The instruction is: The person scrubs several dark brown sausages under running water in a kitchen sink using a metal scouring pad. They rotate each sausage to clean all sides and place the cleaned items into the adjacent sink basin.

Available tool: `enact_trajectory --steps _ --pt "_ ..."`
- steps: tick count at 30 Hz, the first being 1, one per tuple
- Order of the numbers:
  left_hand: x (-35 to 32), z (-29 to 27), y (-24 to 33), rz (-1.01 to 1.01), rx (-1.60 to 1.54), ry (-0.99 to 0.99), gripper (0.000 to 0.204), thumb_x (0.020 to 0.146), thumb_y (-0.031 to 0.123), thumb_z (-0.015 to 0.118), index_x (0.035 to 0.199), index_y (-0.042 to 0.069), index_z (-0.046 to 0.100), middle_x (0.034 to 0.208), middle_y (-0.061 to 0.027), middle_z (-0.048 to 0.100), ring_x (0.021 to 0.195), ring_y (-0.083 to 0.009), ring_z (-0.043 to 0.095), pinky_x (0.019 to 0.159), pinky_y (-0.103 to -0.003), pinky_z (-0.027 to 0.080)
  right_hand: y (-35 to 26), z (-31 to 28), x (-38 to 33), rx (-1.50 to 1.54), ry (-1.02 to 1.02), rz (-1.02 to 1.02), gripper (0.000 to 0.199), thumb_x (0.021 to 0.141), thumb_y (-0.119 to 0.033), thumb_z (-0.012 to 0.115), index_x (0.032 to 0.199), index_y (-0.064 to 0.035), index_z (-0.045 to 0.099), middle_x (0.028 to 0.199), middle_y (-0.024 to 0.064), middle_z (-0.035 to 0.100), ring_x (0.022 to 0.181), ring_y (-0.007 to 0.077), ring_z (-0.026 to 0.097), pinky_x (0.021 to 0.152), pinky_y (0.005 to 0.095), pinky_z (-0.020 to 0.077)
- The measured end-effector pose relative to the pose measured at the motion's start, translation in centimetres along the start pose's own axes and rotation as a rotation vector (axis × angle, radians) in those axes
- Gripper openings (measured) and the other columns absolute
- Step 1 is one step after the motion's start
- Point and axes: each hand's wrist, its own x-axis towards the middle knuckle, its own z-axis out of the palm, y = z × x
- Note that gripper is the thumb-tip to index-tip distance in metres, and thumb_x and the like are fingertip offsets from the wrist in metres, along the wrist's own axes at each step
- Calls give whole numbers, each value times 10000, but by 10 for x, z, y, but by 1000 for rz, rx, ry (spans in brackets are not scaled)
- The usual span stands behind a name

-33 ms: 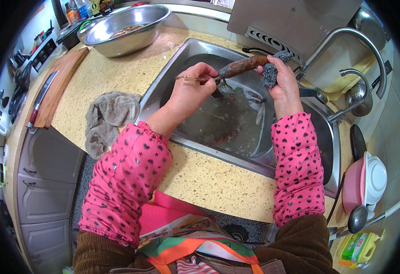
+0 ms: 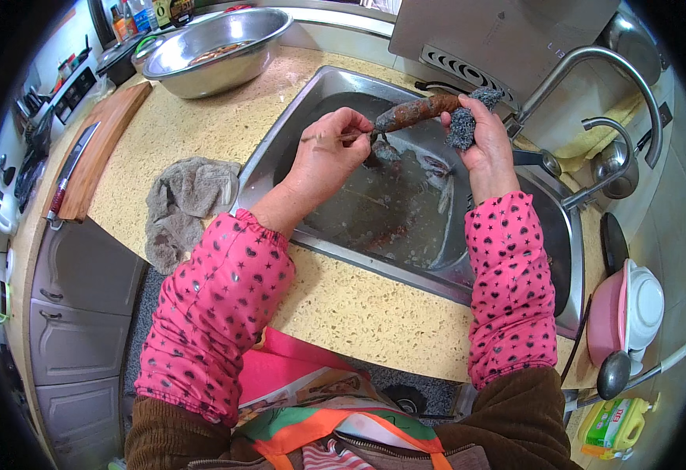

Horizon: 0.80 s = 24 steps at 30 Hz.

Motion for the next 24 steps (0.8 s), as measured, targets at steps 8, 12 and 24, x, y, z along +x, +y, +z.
enact_trajectory --steps 8,12,24 --pt "-3 -2 4 142 156 -16 213 846 10 648 1053 6 600 865 -33 565 776 -92 548 725 -246 479 -2 1 0 0 12 6 231 818 5 675 975 9 505 880 137 613 701 258 645 509 377 603" --pt "-4 -1 4 169 173 -73 224 835 -5 650 1052 14 595 904 -36 549 799 -100 548 728 -255 485 1 -1 3 -6 28 -31 254 815 -20 688 982 16 500 861 140 600 643 263 637 512 356 591" --pt "-1 1 -3 133 107 -142 257 874 -2 614 1124 18 556 1089 -65 549 1068 -120 520 916 -287 458 -3 1 -2 -48 -28 58 223 808 -46 707 944 -6 535 837 113 619 634 219 630 491 328 573"
